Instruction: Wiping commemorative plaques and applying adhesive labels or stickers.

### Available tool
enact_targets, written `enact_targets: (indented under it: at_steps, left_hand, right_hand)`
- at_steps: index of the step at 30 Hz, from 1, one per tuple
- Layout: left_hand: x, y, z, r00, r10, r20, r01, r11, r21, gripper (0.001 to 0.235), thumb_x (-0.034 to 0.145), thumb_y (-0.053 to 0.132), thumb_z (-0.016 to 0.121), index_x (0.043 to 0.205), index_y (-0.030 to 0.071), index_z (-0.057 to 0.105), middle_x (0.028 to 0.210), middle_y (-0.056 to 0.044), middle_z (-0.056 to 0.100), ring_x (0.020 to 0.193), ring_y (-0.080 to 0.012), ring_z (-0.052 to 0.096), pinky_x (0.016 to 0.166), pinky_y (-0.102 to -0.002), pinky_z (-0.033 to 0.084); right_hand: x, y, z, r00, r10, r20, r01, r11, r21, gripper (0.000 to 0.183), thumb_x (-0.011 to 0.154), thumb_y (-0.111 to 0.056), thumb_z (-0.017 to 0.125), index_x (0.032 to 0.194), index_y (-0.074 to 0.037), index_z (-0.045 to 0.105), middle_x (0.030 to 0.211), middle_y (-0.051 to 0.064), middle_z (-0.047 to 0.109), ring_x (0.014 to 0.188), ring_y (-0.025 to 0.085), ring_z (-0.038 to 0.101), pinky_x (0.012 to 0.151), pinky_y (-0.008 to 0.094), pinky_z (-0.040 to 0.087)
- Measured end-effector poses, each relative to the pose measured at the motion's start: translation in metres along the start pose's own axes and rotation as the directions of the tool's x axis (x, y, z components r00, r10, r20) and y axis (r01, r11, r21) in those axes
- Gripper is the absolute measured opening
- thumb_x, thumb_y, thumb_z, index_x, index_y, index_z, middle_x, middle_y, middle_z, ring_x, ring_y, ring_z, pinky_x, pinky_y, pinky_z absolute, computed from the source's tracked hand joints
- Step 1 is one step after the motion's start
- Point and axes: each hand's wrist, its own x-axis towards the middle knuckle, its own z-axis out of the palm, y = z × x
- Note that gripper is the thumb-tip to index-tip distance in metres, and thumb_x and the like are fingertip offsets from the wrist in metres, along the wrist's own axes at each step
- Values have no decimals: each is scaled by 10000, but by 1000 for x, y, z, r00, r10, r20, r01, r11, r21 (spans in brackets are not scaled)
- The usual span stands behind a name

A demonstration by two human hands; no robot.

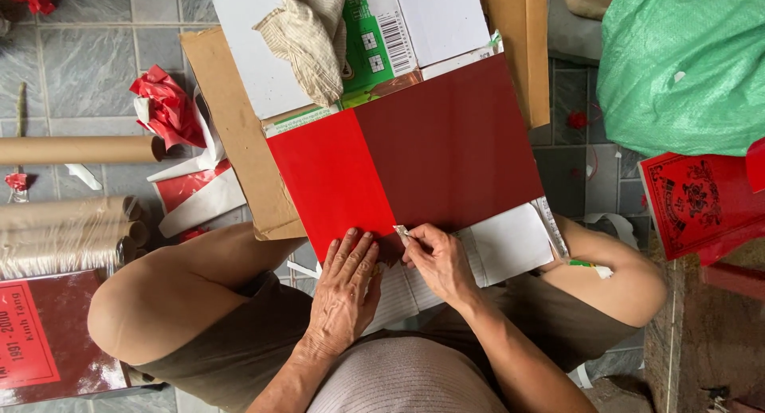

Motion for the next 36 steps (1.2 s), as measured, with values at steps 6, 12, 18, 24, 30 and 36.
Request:
enact_targets:
  at_steps: [6, 12, 18, 24, 30, 36]
  left_hand:
    - [5, 4, -2, 999, -20, -32, 20, 1000, -16, 505, 903, 153, 671, 1378, 5, 590, 1457, -156, 567, 1455, -343, 415, 1217, -529, 282]
    - [23, 13, -9, 999, -18, -30, 20, 999, 40, 523, 865, 186, 696, 1351, 16, 606, 1329, -162, 600, 1298, -361, 508, 1134, -526, 353]
    - [38, 16, -7, 999, 12, 39, -19, 986, 167, 566, 808, 216, 709, 1346, 63, 623, 1290, -168, 563, 1198, -358, 521, 1033, -512, 392]
    - [42, 14, -14, 998, -25, -54, 25, 1000, 16, 509, 821, 161, 712, 1317, 74, 640, 1266, -140, 602, 1188, -323, 538, 1017, -478, 422]
    - [55, 0, -23, 976, -207, 68, 217, 901, -376, 290, 900, 105, 675, 1179, 41, 631, 1023, -125, 694, 967, -269, 676, 853, -394, 559]
    - [83, -29, -35, 886, -462, 47, 393, 693, -605, 186, 917, 87, 664, 1094, 39, 636, 860, -108, 739, 750, -198, 718, 701, -342, 587]
  right_hand:
    - [2, 3, 0, 1000, -14, 17, 14, 1000, -7, 168, 997, -177, 620, 982, -25, 688, 760, 61, 752, 671, 135, 745, 598, 281, 630]
    - [1, -5, -1, 999, -30, 13, 31, 995, -94, 174, 993, -181, 623, 961, -26, 696, 728, 61, 753, 642, 124, 730, 571, 277, 593]
    - [7, 12, 0, 999, -49, -20, 47, 996, -75, 165, 976, -176, 642, 953, -37, 729, 733, 42, 743, 577, 119, 653, 507, 289, 533]
    - [14, 10, -6, 992, -11, 123, -24, 962, 274, 204, 998, -208, 638, 935, -47, 748, 707, 37, 732, 602, 110, 683, 536, 270, 566]
    - [20, -13, -4, 975, -14, 221, -86, 897, 434, 226, 1004, -226, 632, 925, -34, 723, 696, 41, 710, 630, 124, 720, 573, 288, 642]
    - [24, -23, -20, 989, 28, 146, -83, 920, 384, 213, 989, -217, 645, 918, -28, 713, 692, 57, 702, 574, 132, 701, 530, 298, 623]
